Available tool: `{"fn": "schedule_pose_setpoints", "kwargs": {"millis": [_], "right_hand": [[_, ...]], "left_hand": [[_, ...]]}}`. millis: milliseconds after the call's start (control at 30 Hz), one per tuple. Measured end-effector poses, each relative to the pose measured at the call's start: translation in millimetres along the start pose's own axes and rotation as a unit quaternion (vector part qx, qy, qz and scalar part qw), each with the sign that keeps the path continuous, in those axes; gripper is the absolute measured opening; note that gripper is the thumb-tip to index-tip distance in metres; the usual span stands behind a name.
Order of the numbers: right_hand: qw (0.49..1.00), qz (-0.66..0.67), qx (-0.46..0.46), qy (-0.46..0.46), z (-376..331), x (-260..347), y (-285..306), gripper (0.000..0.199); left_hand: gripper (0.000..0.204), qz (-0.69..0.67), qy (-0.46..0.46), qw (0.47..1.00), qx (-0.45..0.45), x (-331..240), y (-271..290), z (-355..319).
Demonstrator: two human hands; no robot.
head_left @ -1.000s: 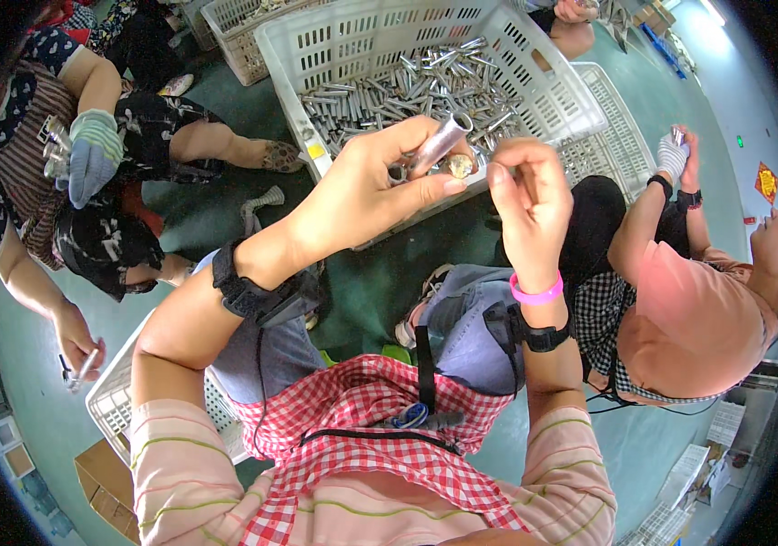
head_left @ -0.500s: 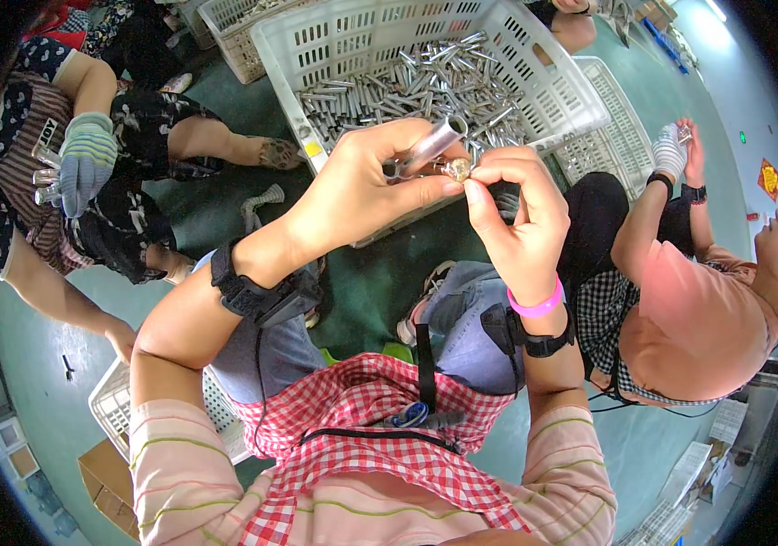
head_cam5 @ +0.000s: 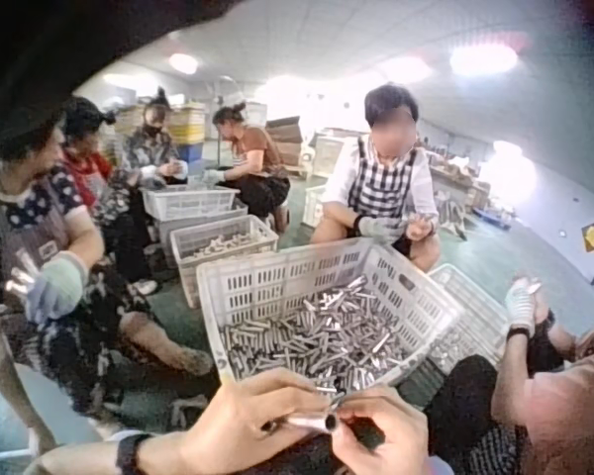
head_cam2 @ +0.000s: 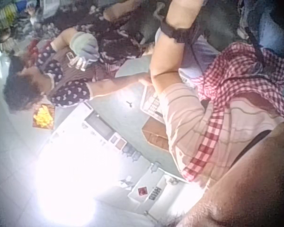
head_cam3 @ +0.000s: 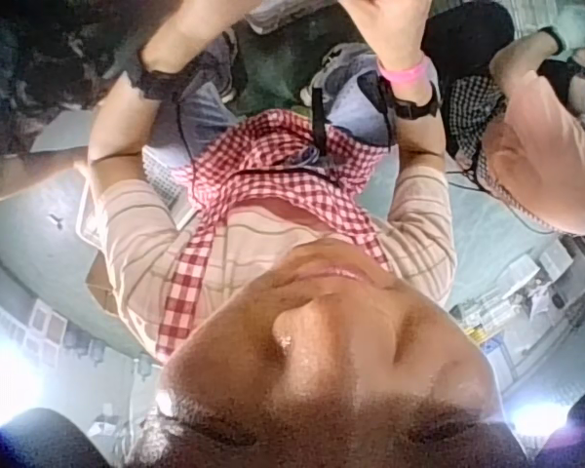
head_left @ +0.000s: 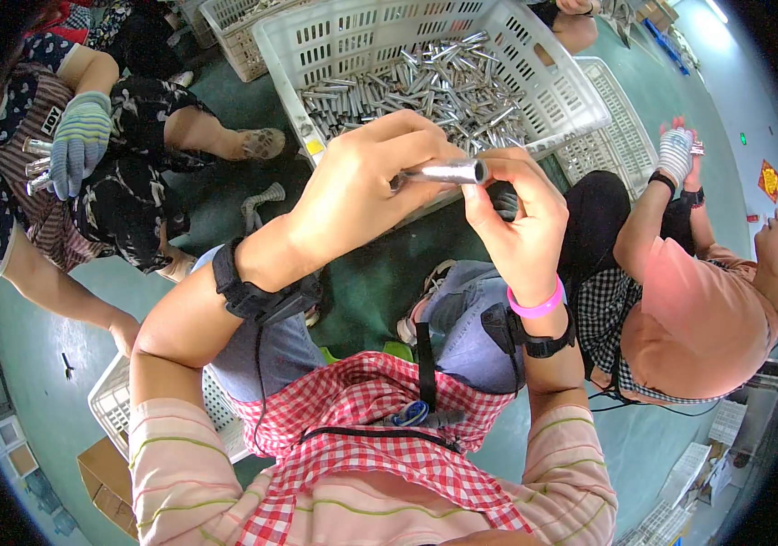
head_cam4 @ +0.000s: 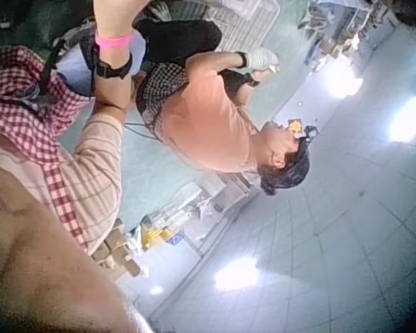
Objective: The person assembles small metal tubes and circular components by hand, inserting pieces into each other and placing finished items into a basket.
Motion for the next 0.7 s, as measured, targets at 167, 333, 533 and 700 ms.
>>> {"fn": "schedule_pose_setpoints", "kwargs": {"millis": [167, 333, 533, 700], "right_hand": [[0.999, -0.038, 0.012, 0.01, 2.0, 7.2, -1.6, 0.014], [0.997, -0.074, 0.005, 0.016, 2.4, 5.4, -4.8, 0.016], [0.999, -0.027, -0.011, -0.014, 1.1, 1.4, -3.8, 0.015], [0.992, 0.102, 0.014, -0.077, -3.1, -9.3, -4.8, 0.013]], "left_hand": [[0.03, 0.097, -0.018, 0.995, 0.005, -7.1, 0.3, -3.3], [0.029, 0.077, -0.004, 0.997, 0.009, -3.2, -2.8, -2.9], [0.024, -0.007, 0.028, 1.0, 0.002, 3.2, -4.9, -1.1], [0.022, -0.066, 0.08, 0.994, 0.012, 11.9, -7.7, -3.3]]}}
Point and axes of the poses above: each hand's wrist, its own z-axis towards the middle knuckle, its own y-axis out of the back of the hand, x = y × z, the point moved 6 cm from there along z, towards the middle knuckle, and after that the axes turned 3 degrees about -y, right-handed, at the moved point
